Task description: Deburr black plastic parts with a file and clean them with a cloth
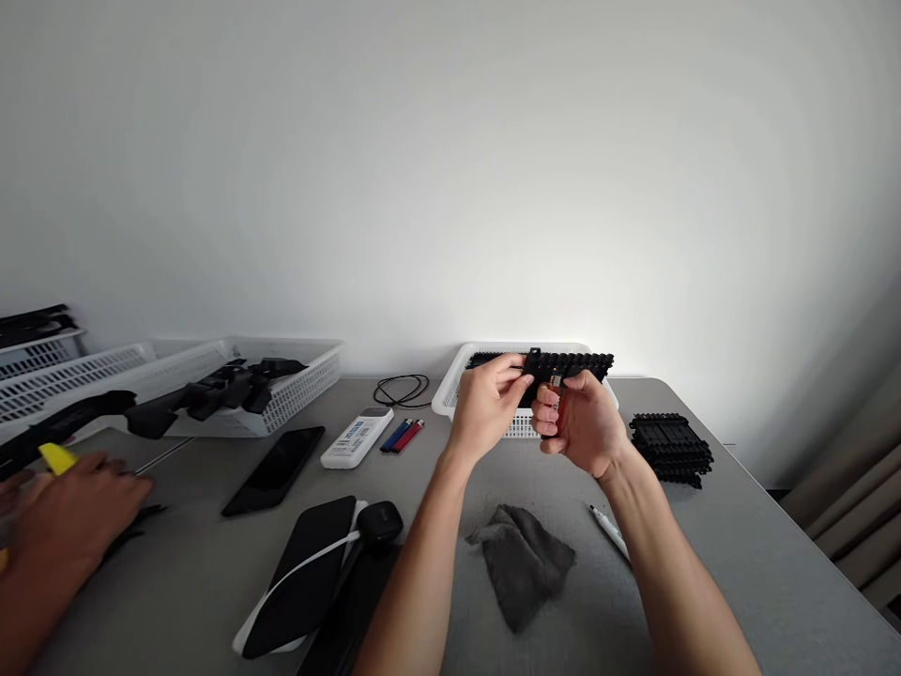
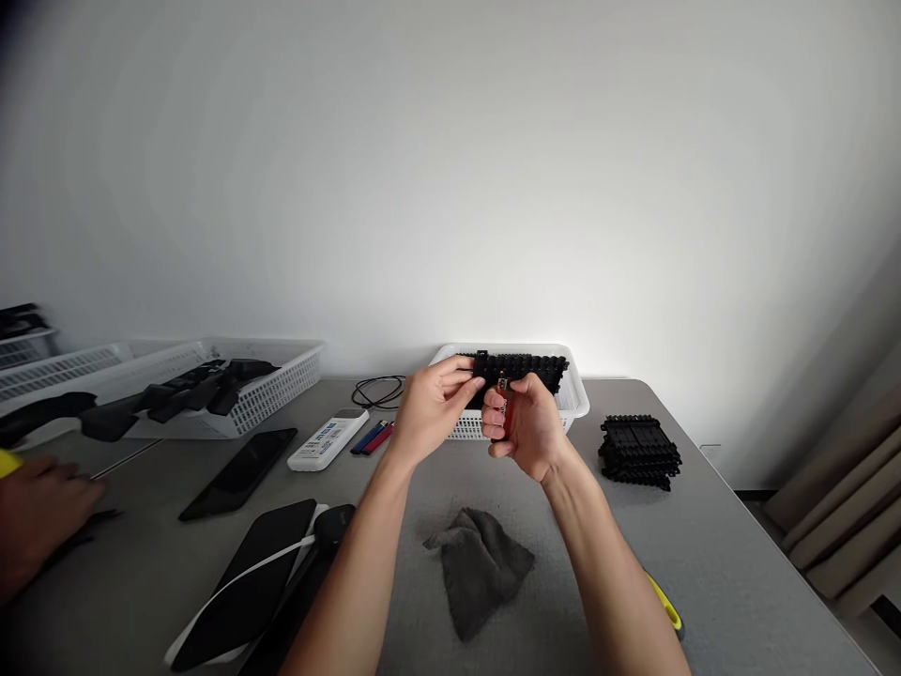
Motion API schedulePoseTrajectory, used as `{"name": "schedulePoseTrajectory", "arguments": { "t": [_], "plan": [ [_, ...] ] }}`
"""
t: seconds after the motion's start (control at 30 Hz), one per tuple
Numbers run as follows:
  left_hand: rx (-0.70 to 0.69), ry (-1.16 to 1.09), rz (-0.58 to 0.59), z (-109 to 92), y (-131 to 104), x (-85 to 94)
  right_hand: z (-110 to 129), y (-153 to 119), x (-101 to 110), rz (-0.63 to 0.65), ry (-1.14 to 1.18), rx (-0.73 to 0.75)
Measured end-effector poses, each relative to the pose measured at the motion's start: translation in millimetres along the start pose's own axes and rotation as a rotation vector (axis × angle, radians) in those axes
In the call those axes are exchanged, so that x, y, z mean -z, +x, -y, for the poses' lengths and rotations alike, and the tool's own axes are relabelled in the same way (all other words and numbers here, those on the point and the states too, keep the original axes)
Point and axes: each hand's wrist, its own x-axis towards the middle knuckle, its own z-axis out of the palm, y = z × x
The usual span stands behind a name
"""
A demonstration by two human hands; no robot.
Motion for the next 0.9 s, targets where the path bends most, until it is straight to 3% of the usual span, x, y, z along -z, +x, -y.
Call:
{"name": "schedulePoseTrajectory", "arguments": {
  "t": [0.57, 0.9],
  "plan": [
    [0.025, 0.004, -0.147, 7, -1, 15.2, 24, -12, 30, -0.122, 0.065, 0.140],
    [0.000, 0.030, -0.108, 5, -1, 9.7, 15, -6, 16, -0.075, -0.017, 0.079]
  ]
}}
